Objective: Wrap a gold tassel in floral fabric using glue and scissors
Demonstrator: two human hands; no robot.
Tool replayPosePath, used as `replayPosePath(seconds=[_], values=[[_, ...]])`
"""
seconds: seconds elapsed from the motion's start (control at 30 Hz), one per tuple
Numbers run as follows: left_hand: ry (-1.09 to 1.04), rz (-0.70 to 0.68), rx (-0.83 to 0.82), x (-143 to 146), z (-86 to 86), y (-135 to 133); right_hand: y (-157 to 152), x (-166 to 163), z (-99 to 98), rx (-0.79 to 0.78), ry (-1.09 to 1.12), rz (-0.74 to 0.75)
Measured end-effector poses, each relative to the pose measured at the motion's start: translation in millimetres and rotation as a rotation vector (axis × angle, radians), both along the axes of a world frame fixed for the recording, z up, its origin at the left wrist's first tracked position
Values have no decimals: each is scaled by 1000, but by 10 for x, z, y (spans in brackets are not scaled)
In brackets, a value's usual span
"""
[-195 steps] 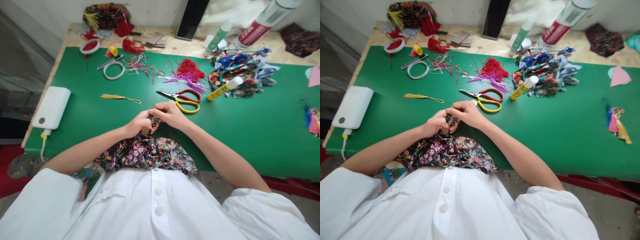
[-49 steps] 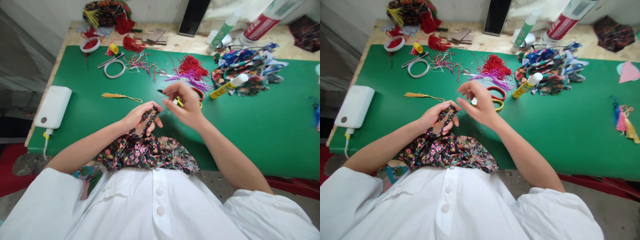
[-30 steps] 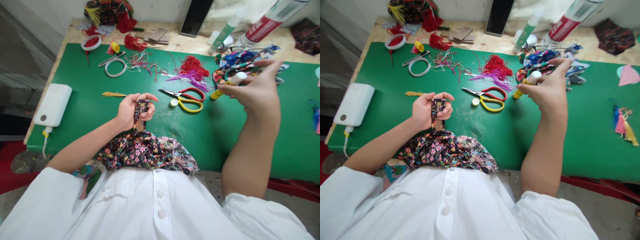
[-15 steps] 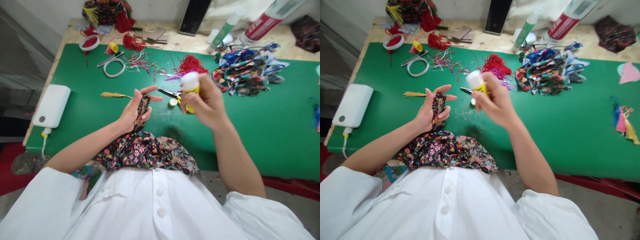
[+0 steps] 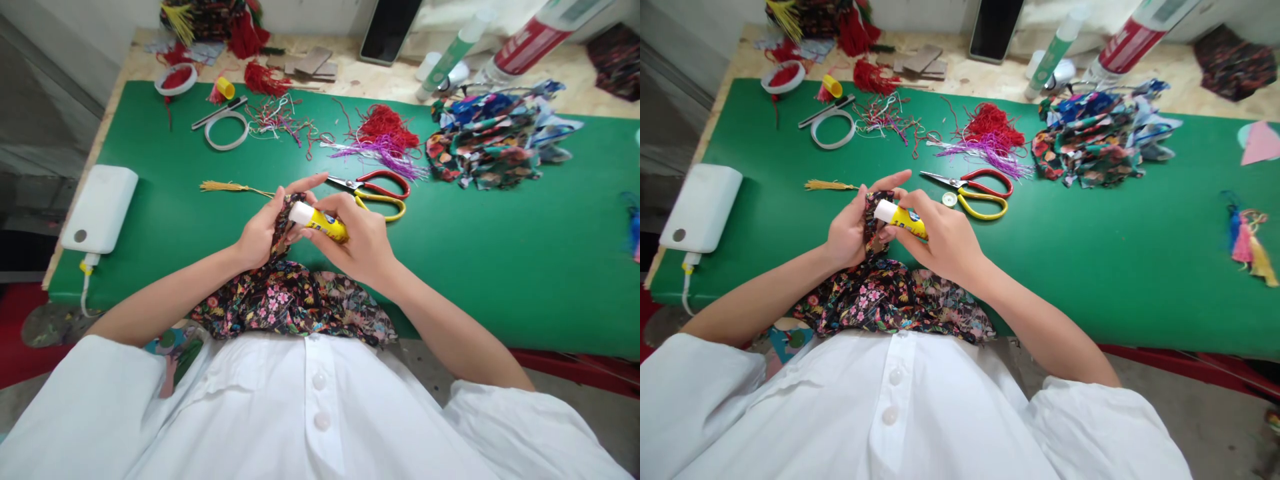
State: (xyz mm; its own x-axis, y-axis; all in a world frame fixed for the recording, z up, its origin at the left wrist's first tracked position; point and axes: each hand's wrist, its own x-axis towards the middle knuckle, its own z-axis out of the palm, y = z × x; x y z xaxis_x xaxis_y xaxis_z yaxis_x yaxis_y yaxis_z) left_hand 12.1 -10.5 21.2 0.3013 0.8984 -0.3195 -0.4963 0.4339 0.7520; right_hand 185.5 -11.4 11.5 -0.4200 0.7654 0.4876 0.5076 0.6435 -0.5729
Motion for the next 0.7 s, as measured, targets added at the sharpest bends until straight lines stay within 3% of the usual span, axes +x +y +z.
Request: replayPosePath(seconds=[0.37, 0.53, 0.7], values=[[-8, -134, 29, -62, -121, -6, -73, 5, 56, 123, 6, -25], [18, -218, -10, -77, -84, 1, -50, 31, 34, 172, -59, -60], [-18, -215, -5, -65, -59, 12, -12, 80, 31, 210, -174, -53]])
